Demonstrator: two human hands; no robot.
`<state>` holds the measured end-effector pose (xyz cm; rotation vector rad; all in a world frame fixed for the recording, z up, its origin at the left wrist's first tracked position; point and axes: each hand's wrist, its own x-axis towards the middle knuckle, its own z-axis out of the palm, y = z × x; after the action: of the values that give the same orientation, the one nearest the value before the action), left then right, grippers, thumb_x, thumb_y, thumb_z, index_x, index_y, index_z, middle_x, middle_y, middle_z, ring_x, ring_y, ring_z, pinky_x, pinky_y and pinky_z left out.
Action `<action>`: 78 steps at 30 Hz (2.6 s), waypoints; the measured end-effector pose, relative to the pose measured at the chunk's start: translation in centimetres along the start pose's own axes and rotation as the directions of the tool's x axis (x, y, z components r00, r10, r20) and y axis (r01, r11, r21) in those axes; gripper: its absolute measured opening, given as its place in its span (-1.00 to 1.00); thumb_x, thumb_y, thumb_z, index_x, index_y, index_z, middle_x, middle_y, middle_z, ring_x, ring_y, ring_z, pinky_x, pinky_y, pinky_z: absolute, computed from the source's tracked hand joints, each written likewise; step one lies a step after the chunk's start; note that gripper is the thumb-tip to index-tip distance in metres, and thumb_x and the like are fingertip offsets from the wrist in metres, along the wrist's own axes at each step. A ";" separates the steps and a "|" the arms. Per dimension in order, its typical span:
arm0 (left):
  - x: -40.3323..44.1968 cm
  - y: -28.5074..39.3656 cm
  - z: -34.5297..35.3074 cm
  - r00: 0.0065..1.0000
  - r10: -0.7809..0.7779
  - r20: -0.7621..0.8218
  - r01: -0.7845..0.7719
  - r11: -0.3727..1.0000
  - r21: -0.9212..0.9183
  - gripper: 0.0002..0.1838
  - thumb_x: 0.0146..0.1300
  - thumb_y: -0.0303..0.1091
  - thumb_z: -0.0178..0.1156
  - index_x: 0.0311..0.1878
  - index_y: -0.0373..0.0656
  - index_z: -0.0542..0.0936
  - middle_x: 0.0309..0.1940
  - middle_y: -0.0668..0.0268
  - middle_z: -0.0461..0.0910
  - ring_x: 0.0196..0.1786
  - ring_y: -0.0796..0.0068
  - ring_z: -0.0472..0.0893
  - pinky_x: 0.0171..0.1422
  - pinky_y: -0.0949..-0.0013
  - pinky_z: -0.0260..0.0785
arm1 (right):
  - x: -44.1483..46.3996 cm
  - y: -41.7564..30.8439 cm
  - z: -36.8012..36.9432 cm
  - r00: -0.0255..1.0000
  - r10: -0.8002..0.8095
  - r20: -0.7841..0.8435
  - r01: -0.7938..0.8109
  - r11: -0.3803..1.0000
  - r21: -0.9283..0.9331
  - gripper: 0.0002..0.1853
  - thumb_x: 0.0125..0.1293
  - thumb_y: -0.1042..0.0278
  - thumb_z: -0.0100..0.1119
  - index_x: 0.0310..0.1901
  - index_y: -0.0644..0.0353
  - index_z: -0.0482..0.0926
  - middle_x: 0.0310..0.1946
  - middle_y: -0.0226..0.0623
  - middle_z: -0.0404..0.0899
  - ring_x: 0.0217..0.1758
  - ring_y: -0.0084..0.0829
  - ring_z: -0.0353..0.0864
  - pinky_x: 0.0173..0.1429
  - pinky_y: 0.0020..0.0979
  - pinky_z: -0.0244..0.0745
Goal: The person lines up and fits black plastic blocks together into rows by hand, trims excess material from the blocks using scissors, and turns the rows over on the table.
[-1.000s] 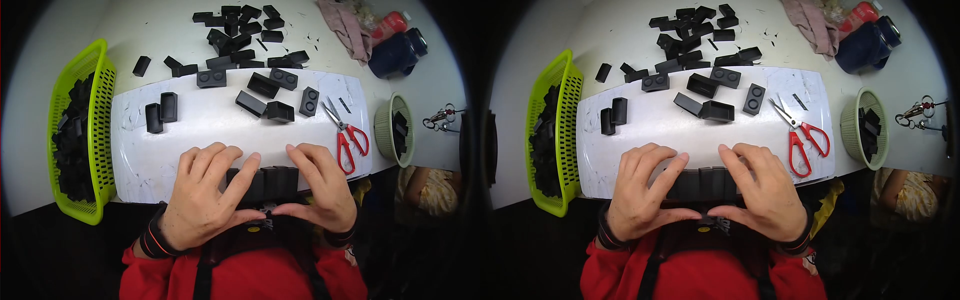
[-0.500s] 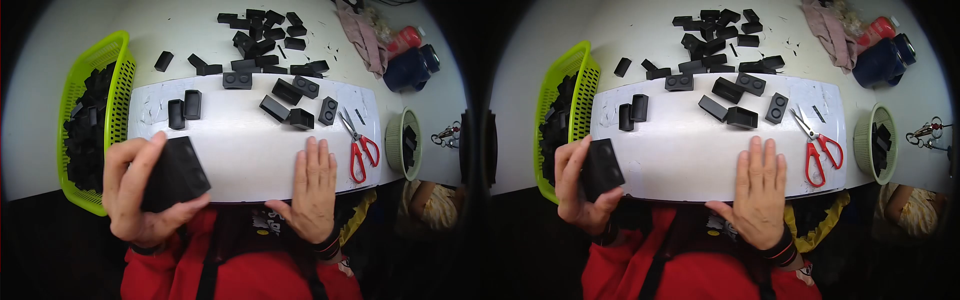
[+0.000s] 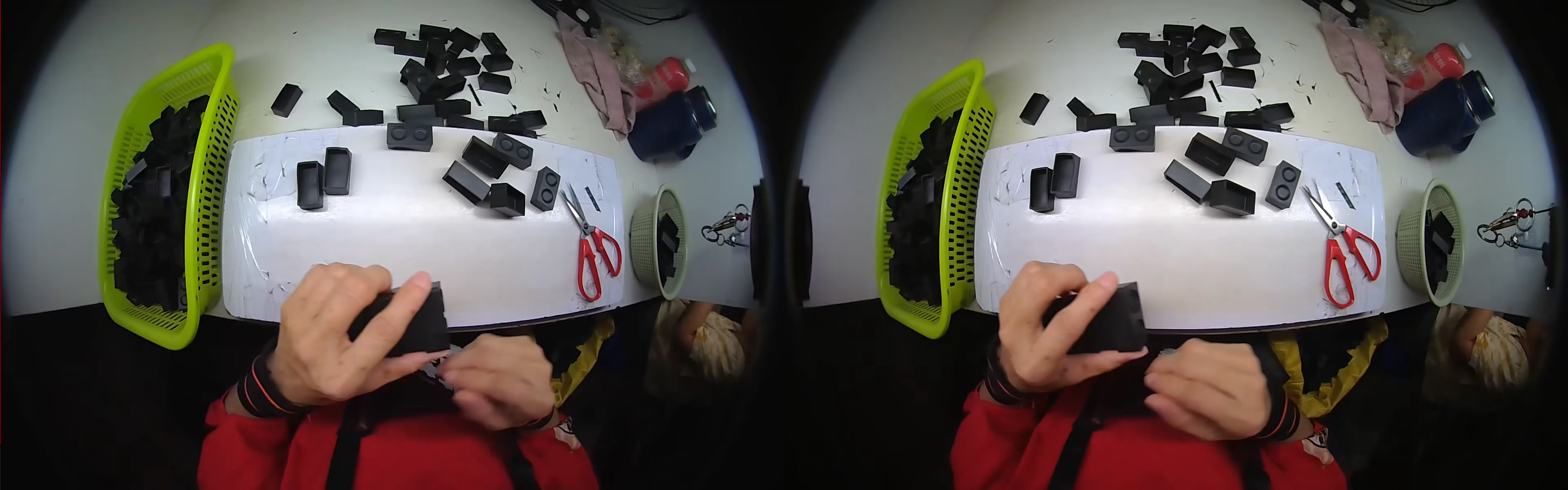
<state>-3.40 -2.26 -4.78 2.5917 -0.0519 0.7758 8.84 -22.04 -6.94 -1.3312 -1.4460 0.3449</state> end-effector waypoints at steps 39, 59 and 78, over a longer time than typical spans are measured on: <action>-1.0 -1.4 2.3 0.968 -0.193 0.162 0.219 0.963 -0.160 -0.26 -0.22 -0.20 0.62 0.10 -0.32 0.63 -0.10 0.16 0.59 -0.27 0.23 0.53 -0.18 0.24 0.42 | 1.9 2.3 -1.7 0.955 0.294 0.038 -0.236 0.832 -0.503 -0.30 -0.15 0.32 0.59 0.14 0.20 0.60 0.02 -0.25 0.57 -0.13 -0.27 0.47 -0.06 -0.26 0.25; -0.6 -1.1 2.5 0.972 -0.123 0.201 0.154 0.977 -0.148 -0.32 -0.17 -0.36 0.60 0.12 -0.30 0.62 -0.05 0.12 0.64 -0.26 0.26 0.60 -0.23 0.30 0.49 | 1.9 2.5 -1.5 0.968 0.252 0.017 -0.209 0.837 -0.506 -0.31 -0.13 0.32 0.58 0.16 0.19 0.62 -0.04 -0.22 0.54 -0.21 -0.30 0.45 -0.13 -0.28 0.29; -1.2 0.3 2.7 0.961 -0.241 0.133 0.261 0.951 -0.164 -0.36 -0.19 -0.42 0.62 0.07 -0.24 0.63 0.05 0.04 0.59 -0.16 0.27 0.61 -0.16 0.33 0.52 | -1.0 2.4 -1.5 0.956 0.227 -0.185 -0.272 0.923 -0.274 -0.21 -0.06 0.47 0.62 0.25 0.41 0.44 0.08 0.07 0.52 0.10 -0.08 0.60 0.05 -0.28 0.62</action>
<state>-3.07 -3.73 -7.37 2.4056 0.1648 0.5081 11.14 -22.77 -8.77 -1.7563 -1.2352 0.1903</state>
